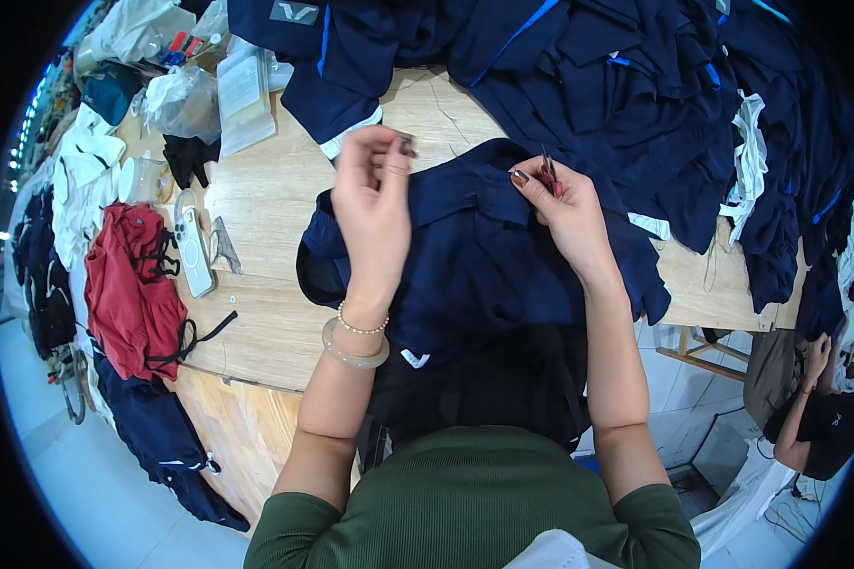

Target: The person is using small scissors to trim excess threads and finish the waistbands of blue athletic garments.

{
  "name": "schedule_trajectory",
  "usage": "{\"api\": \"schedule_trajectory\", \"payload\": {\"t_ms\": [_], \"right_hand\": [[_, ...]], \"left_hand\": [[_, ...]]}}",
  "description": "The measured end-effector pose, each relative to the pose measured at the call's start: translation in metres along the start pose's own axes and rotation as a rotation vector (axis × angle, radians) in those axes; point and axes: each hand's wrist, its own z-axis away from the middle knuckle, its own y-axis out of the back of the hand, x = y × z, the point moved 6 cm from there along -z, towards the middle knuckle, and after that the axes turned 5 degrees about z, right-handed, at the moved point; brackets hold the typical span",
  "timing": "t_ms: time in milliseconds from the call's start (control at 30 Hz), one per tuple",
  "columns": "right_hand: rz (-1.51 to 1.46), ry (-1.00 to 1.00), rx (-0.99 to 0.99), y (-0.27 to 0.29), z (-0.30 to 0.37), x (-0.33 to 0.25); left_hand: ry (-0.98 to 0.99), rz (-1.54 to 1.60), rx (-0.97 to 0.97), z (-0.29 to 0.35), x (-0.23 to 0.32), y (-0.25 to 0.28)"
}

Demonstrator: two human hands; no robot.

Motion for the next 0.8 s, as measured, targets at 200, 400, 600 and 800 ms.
{"api": "schedule_trajectory", "payload": {"t_ms": [200, 400, 600, 800], "right_hand": [[-0.019, 0.033, -0.012, 0.000, -0.001, 0.001], [0.026, 0.019, 0.006, 0.000, 0.000, 0.000], [0.091, 0.015, 0.000, -0.001, -0.001, 0.000], [0.193, 0.145, 0.079, 0.006, -0.001, -0.013]], "left_hand": [[-0.456, -0.553, -0.464, 0.020, 0.010, -0.051], [-0.117, -0.419, -0.541, 0.011, -0.004, -0.047], [-0.316, -0.631, -0.650, 0.009, 0.015, -0.046], [-0.412, -0.561, -0.647, 0.001, 0.025, -0.053]]}}
